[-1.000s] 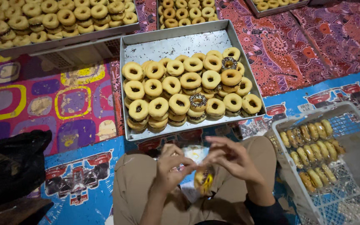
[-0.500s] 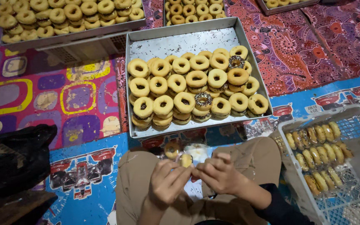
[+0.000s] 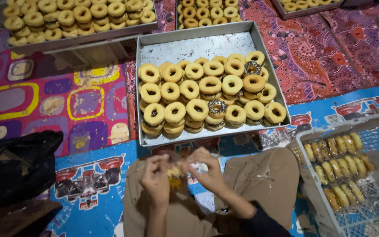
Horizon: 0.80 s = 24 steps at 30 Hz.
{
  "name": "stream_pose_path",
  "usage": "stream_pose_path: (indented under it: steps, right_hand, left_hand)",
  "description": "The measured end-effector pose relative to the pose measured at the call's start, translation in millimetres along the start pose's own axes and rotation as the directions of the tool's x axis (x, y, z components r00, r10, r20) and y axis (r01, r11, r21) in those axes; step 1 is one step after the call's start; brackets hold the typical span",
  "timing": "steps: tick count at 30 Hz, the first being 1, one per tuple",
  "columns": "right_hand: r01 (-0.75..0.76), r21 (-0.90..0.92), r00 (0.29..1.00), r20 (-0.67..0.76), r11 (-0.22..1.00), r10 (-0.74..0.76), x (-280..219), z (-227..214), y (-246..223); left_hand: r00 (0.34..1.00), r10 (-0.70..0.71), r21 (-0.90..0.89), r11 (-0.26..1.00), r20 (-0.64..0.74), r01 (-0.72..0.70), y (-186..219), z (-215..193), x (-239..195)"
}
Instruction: The person sits on the floor and repeatedly picks doughnuts from a metal tray, places them into small clear plastic bags, and sets the filled bags into a white plastic crate. The person also handles a stack of empty plastic bags.
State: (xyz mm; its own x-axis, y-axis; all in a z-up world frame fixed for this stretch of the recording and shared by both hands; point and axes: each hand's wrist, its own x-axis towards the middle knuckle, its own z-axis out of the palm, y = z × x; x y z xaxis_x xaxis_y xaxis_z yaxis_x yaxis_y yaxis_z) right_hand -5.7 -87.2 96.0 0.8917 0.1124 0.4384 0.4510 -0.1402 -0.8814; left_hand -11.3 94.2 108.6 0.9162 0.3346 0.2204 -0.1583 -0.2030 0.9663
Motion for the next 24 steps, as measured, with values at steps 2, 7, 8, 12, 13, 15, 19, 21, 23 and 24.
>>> stream_pose_path:
  steps: [2, 7, 8, 12, 13, 15, 19, 21, 23, 24]
  right_hand:
    - [-0.116, 0.041, 0.971, -0.205, 0.992, 0.122, -8, 38, 21]
    - [-0.740, 0.389, 0.636, 0.137, 0.549, 0.759, -113, 92, 80]
    - [-0.835, 0.412, 0.484, 0.229, 0.366, 0.845, -139, 96, 91]
    - [-0.860, 0.217, 0.511, 0.390, 0.462, 0.766, -171, 68, 161]
    - [-0.848, 0.255, 0.528, 0.349, 0.464, 0.774, -163, 53, 179]
    - [-0.703, 0.127, 0.703, 0.275, 0.700, 0.656, -117, 21, 225]
    - [-0.249, -0.740, 0.828, 0.171, 0.625, 0.533, -57, -17, 273]
    - [-0.021, -0.809, 0.903, 0.237, 0.588, 0.358, -50, -24, 281]
    - [0.114, -0.826, 0.886, 0.336, 0.552, 0.321, -41, -20, 289]
    - [0.131, -0.824, 0.836, 0.390, 0.551, 0.385, -40, -19, 294]
  left_hand:
    - [0.993, 0.048, 0.085, 0.996, -0.108, -0.039, -18, -10, -8]
    - [0.978, -0.154, 0.449, 0.870, -0.144, 0.203, -77, -66, -78]
    - [0.952, -0.286, 0.309, 0.901, -0.109, 0.306, -93, -74, -89]
    - [0.907, -0.396, 0.503, 0.759, -0.147, 0.413, -143, -90, -101]
    - [0.883, -0.447, 0.545, 0.709, -0.145, 0.449, -156, -86, -89]
    - [0.933, -0.344, 0.441, 0.825, -0.104, 0.353, -177, -56, -62]
    - [0.990, -0.108, 0.404, 0.913, 0.091, 0.063, -201, 21, -18]
    - [0.981, -0.113, 0.644, 0.765, 0.155, -0.014, -198, 43, -15]
    - [0.976, -0.092, 0.774, 0.626, 0.196, -0.097, -191, 52, -7]
    - [0.974, -0.076, 0.801, 0.584, 0.212, -0.129, -187, 54, -6]
